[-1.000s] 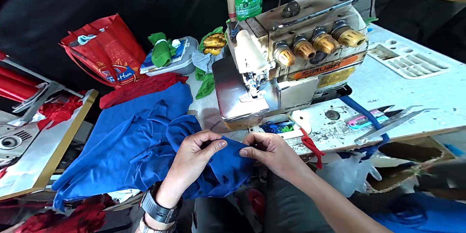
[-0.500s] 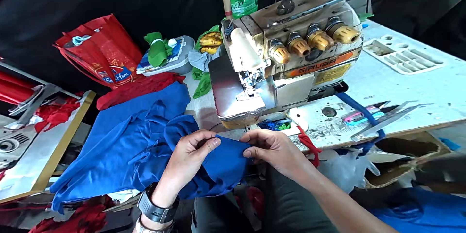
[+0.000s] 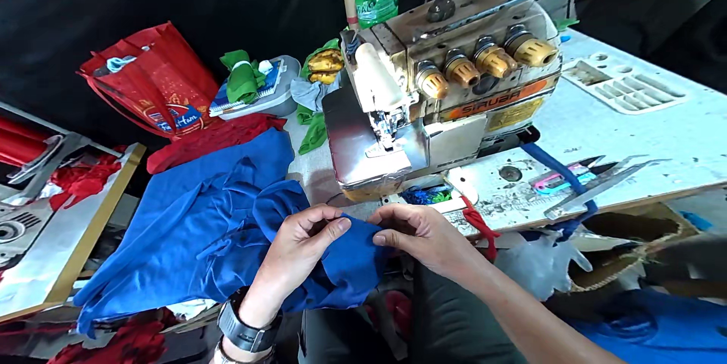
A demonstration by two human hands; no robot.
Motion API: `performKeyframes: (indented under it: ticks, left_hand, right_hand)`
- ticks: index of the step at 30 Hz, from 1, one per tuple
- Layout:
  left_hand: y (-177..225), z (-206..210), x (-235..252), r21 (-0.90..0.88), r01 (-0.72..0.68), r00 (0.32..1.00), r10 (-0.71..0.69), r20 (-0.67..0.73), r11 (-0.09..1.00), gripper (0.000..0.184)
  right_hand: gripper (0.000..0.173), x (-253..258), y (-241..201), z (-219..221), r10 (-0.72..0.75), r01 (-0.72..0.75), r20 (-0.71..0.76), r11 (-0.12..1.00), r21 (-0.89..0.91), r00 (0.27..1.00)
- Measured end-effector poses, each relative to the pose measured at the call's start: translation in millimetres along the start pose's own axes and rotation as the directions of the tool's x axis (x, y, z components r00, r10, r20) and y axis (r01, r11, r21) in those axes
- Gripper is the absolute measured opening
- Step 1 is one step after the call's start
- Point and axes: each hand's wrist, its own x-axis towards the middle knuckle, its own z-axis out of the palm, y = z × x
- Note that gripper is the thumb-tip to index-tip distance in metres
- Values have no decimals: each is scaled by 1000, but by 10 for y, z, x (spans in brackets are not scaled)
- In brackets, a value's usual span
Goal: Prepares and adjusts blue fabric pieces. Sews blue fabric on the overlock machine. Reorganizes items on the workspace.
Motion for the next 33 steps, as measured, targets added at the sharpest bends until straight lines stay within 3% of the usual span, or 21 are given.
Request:
performKeyframes:
  ticks: [7, 14, 19, 24, 27, 30, 33]
  left_hand:
    - [-24, -39, 71, 102, -46, 999, 43, 28, 994, 7]
    - [39, -37, 197, 125, -97, 994, 89, 65, 987, 6]
    - [357, 60, 259, 145, 26, 1000, -27, 6, 989, 10]
    - [228, -63, 413, 70, -78, 992, 71, 106, 994, 8]
    - [368, -28, 638, 214, -218, 973, 194, 126, 952, 6]
    - [415, 143, 889, 373, -311, 950, 292, 107, 874, 2]
    - [320, 311, 983, 452, -359, 926, 373, 60, 817, 2]
  right_hand:
    - [17, -29, 64, -23, -82, 79, -44, 994, -69, 996]
    - [8, -5, 134, -95, -286, 273, -46, 944, -186, 957]
    - [10, 3, 149, -121, -254, 241, -55, 954, -178, 966]
    - [13, -16, -25, -106, -274, 263, -75, 956, -127, 959]
    - [18, 49, -142, -137, -293, 246, -138, 928, -280, 946]
    - [32, 137, -202, -253, -235, 113, -171, 843, -527, 957]
    - [36, 161, -220, -359, -156, 3, -181, 766, -643, 971]
